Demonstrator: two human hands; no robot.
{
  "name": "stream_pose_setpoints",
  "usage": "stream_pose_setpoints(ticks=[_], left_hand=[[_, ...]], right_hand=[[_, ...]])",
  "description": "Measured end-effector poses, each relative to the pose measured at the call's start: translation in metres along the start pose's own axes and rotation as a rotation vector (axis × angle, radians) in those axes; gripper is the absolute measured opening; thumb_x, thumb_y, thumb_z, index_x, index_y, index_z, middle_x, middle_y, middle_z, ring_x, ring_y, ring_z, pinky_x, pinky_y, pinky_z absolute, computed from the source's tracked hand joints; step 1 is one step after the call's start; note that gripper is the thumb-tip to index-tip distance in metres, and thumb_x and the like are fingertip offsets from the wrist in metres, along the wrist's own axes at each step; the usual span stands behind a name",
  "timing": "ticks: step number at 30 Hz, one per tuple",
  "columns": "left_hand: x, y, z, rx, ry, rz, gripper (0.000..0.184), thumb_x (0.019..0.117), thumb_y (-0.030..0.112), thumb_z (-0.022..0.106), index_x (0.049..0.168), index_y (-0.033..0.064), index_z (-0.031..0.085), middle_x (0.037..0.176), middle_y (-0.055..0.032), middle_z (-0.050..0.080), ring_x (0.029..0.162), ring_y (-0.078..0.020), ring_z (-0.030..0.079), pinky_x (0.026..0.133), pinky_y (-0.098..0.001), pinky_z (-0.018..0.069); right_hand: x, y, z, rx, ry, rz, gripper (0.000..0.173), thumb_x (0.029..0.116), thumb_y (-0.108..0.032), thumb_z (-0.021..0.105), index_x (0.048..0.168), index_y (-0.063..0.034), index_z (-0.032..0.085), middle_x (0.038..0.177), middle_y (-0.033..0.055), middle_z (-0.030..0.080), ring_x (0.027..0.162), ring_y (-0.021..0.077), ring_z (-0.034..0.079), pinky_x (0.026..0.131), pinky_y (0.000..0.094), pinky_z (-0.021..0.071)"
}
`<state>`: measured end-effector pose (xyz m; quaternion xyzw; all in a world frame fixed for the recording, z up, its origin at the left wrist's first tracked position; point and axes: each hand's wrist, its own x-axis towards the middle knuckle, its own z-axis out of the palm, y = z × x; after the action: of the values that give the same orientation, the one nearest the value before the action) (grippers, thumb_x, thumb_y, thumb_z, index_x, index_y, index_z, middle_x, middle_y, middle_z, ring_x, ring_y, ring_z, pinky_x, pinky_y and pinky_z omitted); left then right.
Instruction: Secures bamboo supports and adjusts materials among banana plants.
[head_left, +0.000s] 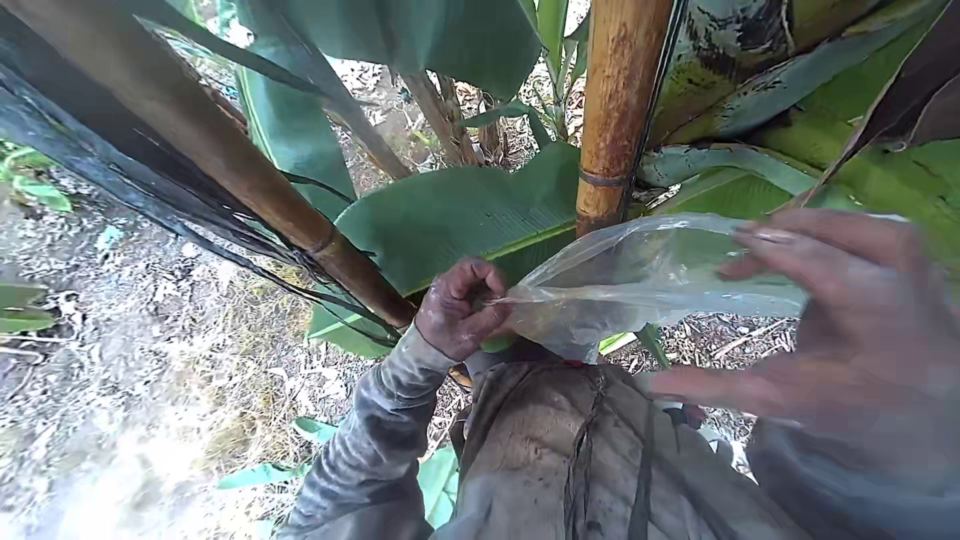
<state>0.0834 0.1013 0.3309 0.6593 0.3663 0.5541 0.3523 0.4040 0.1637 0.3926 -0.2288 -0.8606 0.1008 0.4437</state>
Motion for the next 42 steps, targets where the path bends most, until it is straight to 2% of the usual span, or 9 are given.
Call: stream_pose_setpoints(ticks=[3,5,8,12,17,25,29,37,42], left_hand=[[0.001,0.006,0.0,0.019,-0.054,0.07,0.028,0.0832,0.0,0.077,0.103,0.0104,0.059,0.087,-0.0016,0.063,0.074,-0.0105,0.064,0.067,-0.0291,0.0592],[-0.009,-0.001,-0.009,0.008,0.019,0.071,0.026,0.0854,0.001,0.075,0.103,0.0122,0.06,0.088,-0.0015,0.064,0.077,-0.0118,0.065,0.07,-0.0311,0.0593],[-0.01,-0.001,-0.021,-0.017,0.158,0.077,0.019,0.0894,0.008,0.073,0.103,0.0129,0.061,0.091,0.0019,0.065,0.08,-0.0069,0.062,0.071,-0.0266,0.0536],[0.014,0.018,0.005,-0.015,0.075,0.152,0.019,0.0894,0.013,0.071,0.101,0.0049,0.059,0.091,0.001,0.063,0.081,-0.0029,0.06,0.072,-0.0225,0.0521],[0.036,0.058,0.006,0.325,-0.221,0.2,0.024,0.0874,0.008,0.072,0.103,-0.0093,0.064,0.089,-0.0153,0.066,0.08,-0.0158,0.065,0.076,-0.03,0.0557],[0.105,0.237,-0.184,0.941,0.877,0.2,0.026,0.1018,0.025,0.062,0.114,0.0033,0.069,0.099,-0.0059,0.071,0.084,-0.0103,0.067,0.079,-0.0326,0.0568],[0.135,0.258,-0.212,0.858,0.735,-0.119,0.034,0.1057,0.038,0.055,0.117,0.0095,0.071,0.1,-0.0052,0.072,0.086,-0.0135,0.069,0.077,-0.0362,0.058],[0.135,0.27,-0.212,1.174,0.79,-0.147,0.026,0.106,0.028,0.053,0.112,0.0075,0.068,0.095,-0.0067,0.069,0.077,-0.0135,0.067,0.075,-0.036,0.0572],[0.11,0.259,-0.2,1.329,0.796,-0.072,0.029,0.1049,0.032,0.055,0.112,0.0075,0.069,0.105,-0.0096,0.07,0.099,-0.0184,0.066,0.094,-0.0438,0.0507]], right_hand=[[0.044,0.022,0.047,-0.153,-0.485,-0.053,0.096,0.0656,-0.056,0.09,0.146,-0.0158,0.056,0.131,0.0115,0.065,0.119,0.0331,0.061,0.108,0.0581,0.0412],[0.045,0.043,0.058,-0.149,-0.795,0.142,0.078,0.0705,-0.059,0.088,0.135,-0.0214,0.064,0.114,0.004,0.073,0.104,0.0255,0.067,0.096,0.0537,0.0504],[0.05,0.04,0.08,0.098,-1.048,0.36,0.086,0.0737,-0.053,0.089,0.144,-0.0136,0.058,0.131,0.0184,0.065,0.117,0.0371,0.063,0.1,0.0609,0.0492],[0.017,0.022,0.137,0.268,-0.78,0.327,0.092,0.0626,-0.048,0.095,0.133,0.0006,0.061,0.128,0.0247,0.061,0.115,0.0415,0.063,0.097,0.0613,0.0517],[-0.008,0.02,0.172,0.769,-0.726,0.348,0.043,0.0893,-0.016,0.077,0.124,0.0071,0.064,0.114,0.0113,0.072,0.107,0.0077,0.066,0.101,0.0269,0.0515],[-0.01,0.033,0.147,0.765,-0.679,0.509,0.043,0.0806,-0.021,0.082,0.115,-0.0003,0.067,0.098,0.0026,0.073,0.092,0.0038,0.068,0.089,0.0259,0.0569],[-0.005,0.034,0.149,0.71,-0.722,0.47,0.039,0.0784,-0.022,0.085,0.109,-0.0012,0.07,0.093,0.0026,0.073,0.088,0.0042,0.068,0.087,0.0264,0.0566],[-0.008,0.042,0.145,0.78,-0.592,0.536,0.033,0.0821,-0.011,0.078,0.112,-0.0033,0.067,0.094,-0.0044,0.072,0.087,-0.005,0.066,0.086,0.0157,0.0544],[-0.003,0.064,0.151,0.884,-0.602,0.621,0.03,0.0884,-0.012,0.074,0.113,0.001,0.064,0.097,0.0014,0.071,0.089,0.0041,0.068,0.085,0.0237,0.0583]])
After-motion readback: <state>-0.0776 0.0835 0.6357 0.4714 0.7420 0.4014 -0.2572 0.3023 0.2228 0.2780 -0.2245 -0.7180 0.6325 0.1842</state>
